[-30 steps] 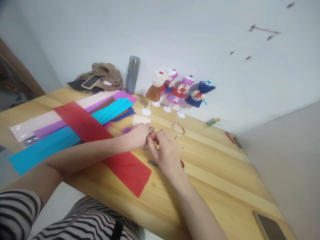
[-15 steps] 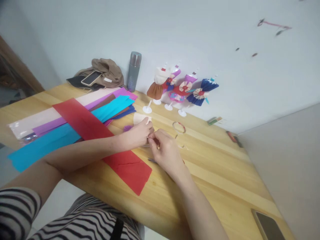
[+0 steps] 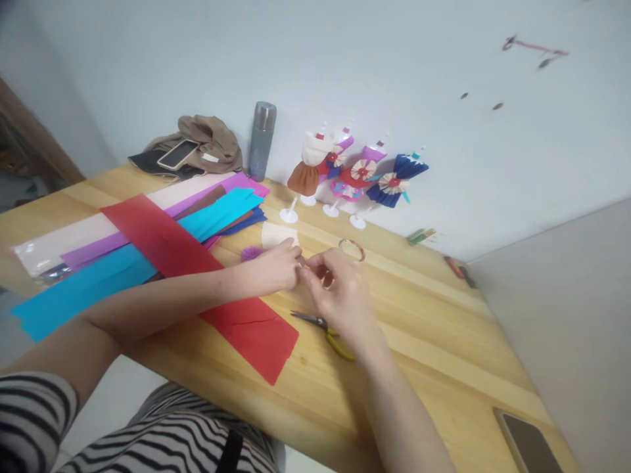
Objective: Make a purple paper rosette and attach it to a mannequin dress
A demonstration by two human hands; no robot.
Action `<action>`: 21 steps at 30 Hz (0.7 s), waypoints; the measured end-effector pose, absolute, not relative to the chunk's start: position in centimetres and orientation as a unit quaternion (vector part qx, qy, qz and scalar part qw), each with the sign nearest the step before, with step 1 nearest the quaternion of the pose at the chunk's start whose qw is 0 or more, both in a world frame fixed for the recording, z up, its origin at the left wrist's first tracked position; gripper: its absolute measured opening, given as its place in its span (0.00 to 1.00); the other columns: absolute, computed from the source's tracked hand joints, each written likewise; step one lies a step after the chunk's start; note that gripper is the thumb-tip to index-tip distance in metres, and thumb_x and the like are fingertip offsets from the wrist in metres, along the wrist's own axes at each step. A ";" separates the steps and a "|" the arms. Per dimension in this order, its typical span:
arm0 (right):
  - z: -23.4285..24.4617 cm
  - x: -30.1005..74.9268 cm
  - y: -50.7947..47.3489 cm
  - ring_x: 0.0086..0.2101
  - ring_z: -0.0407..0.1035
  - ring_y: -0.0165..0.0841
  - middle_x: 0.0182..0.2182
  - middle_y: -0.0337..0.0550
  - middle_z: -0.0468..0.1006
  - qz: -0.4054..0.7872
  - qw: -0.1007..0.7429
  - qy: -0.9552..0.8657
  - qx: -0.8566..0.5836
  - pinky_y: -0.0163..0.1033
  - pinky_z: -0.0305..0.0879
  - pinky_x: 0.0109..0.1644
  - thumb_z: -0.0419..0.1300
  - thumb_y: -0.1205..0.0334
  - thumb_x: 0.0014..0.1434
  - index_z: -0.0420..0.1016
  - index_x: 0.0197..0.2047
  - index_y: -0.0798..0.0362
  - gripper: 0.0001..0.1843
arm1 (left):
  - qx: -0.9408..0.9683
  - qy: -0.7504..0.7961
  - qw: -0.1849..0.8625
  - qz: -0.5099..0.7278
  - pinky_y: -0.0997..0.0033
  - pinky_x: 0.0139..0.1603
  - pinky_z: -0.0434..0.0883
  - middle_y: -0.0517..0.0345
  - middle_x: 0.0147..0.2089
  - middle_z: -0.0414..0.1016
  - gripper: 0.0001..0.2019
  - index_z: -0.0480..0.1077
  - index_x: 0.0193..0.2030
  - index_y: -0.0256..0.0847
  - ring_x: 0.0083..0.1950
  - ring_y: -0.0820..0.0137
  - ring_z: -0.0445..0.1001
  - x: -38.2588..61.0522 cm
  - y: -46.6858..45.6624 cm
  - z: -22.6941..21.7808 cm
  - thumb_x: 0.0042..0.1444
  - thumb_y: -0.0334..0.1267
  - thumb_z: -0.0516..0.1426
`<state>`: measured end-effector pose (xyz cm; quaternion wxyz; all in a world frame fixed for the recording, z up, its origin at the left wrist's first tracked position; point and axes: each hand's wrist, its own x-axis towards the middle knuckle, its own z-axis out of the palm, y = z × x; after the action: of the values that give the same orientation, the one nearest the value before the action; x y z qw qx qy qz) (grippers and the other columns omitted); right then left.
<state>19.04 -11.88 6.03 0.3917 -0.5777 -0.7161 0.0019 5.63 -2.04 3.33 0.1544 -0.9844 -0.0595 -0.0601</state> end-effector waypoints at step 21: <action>7.5 20.0 -12.4 0.31 0.71 0.34 0.31 0.41 0.77 0.035 0.347 -0.794 -0.498 0.42 0.68 0.36 0.58 0.70 0.63 0.75 0.39 0.50 0.07 | -0.983 0.076 0.089 -0.139 0.65 0.34 0.61 0.59 0.32 0.78 0.10 0.73 0.30 0.40 0.36 0.68 0.74 6.6 -2.3 2.0 0.58 0.24 0.55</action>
<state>20.01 -12.45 7.46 0.3471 -0.4983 -0.7938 0.0347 6.58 -2.30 2.01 0.0887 -0.9833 0.0761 -0.1394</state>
